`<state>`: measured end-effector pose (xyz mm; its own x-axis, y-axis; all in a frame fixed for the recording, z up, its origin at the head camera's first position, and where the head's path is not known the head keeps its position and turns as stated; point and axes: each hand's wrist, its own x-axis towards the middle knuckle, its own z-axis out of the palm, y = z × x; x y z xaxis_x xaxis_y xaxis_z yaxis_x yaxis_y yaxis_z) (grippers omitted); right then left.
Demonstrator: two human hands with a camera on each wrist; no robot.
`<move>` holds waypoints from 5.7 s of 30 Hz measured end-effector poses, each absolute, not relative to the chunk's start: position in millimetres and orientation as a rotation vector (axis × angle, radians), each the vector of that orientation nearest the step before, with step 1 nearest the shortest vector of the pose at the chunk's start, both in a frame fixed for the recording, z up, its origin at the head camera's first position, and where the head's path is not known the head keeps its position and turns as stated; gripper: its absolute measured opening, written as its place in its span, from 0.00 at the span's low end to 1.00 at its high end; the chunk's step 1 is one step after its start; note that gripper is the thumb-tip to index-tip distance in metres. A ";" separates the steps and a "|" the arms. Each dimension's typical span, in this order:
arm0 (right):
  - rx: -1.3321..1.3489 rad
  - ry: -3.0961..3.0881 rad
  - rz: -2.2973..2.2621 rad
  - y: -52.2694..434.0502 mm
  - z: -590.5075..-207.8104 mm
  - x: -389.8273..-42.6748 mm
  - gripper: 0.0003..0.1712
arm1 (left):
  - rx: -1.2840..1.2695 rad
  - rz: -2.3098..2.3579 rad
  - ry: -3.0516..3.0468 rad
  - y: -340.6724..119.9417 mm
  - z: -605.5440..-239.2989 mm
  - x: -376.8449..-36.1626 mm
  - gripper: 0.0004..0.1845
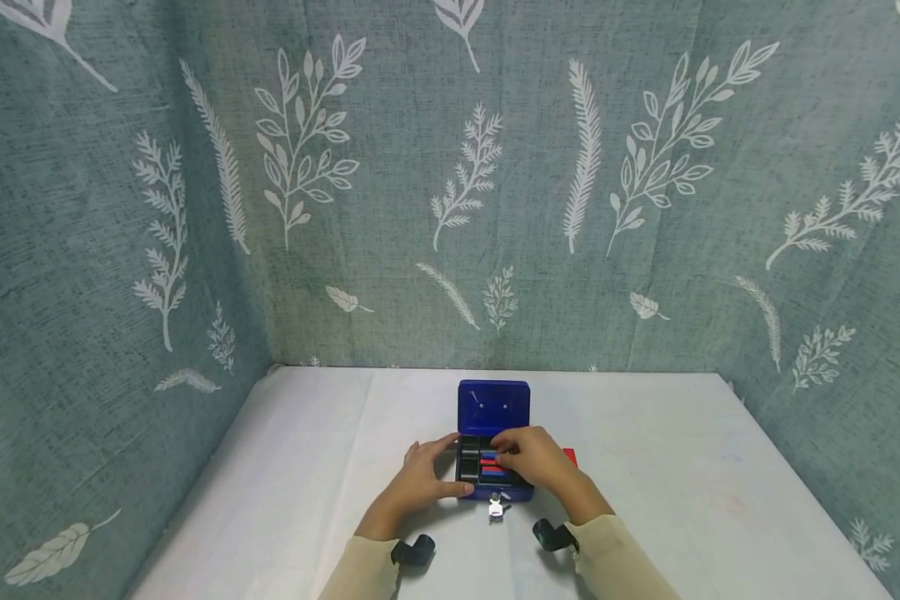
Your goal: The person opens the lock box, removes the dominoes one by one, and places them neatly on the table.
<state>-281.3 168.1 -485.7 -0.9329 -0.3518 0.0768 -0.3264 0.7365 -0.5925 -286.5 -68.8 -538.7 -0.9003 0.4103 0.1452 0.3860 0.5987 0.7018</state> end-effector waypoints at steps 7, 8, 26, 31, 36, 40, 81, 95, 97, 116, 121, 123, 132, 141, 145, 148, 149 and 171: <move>-0.550 2.915 -1.008 170.1 -487.0 -283.0 0.11 | 0.689 1.208 2.779 -69.0 -537.6 -285.6 0.51; -0.551 2.920 -1.009 170.3 -487.2 -283.3 0.11 | 0.689 1.206 2.779 -69.1 -537.5 -285.5 0.51; -0.482 2.922 -1.069 176.5 -482.5 -284.5 0.13 | 0.639 1.202 2.778 -68.1 -537.3 -284.9 0.52; -0.469 2.928 -1.090 178.9 -482.5 -285.0 0.13 | 0.645 1.206 2.772 -68.3 -536.3 -284.2 0.52; -0.478 2.933 -1.108 180.1 -481.2 -285.1 0.14 | 0.644 1.216 2.766 -68.7 -535.4 -283.6 0.52; -0.445 2.932 -1.129 181.4 -478.6 -284.7 0.14 | 0.644 1.220 2.761 -69.1 -535.7 -283.8 0.52; -0.220 2.930 -1.233 237.7 -480.5 -283.3 0.17 | 0.679 1.220 2.784 -69.3 -536.6 -287.5 0.52; -0.174 2.948 -1.211 260.5 -493.5 -278.1 0.18 | 0.671 1.198 2.784 -69.2 -540.3 -286.8 0.52; -0.174 2.953 -1.198 264.4 -495.6 -277.2 0.18 | 0.671 1.196 2.785 -69.3 -540.5 -286.8 0.52; -0.091 2.955 -1.176 287.0 -503.5 -267.7 0.19 | 0.672 1.199 2.770 -68.3 -536.2 -287.5 0.52; -0.060 2.942 -1.165 289.8 -502.6 -266.3 0.19 | 0.665 1.205 2.772 -68.5 -536.4 -288.0 0.52; -0.053 2.935 -1.166 291.0 -502.6 -266.3 0.19 | 0.664 1.206 2.778 -68.4 -537.0 -288.7 0.52; 0.008 2.910 -1.153 294.9 -507.2 -268.1 0.19 | 0.600 1.200 2.771 -67.1 -537.8 -287.7 0.52; 0.037 2.893 -1.157 294.9 -512.1 -268.7 0.18 | 0.641 1.206 2.772 -68.9 -538.8 -287.5 0.52; 0.071 2.892 -1.157 293.6 -511.8 -268.4 0.18 | 0.665 1.192 2.785 -69.2 -539.4 -288.0 0.53; 0.095 2.888 -1.148 293.3 -511.6 -268.2 0.18 | 0.673 1.191 2.785 -69.3 -539.7 -287.8 0.53; 0.095 2.890 -1.139 293.3 -511.5 -268.0 0.17 | 0.671 1.188 2.784 -69.2 -539.7 -287.8 0.53; 0.097 2.884 -1.080 290.0 -511.1 -273.4 0.18 | 0.627 1.173 2.784 -68.2 -537.8 -286.7 0.53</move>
<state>-273.4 290.0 -511.1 -0.9962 0.0378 -0.0789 0.0803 0.7524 -0.6538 -286.7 -68.2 -537.8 -0.9160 0.3875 0.1040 0.3450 0.6286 0.6970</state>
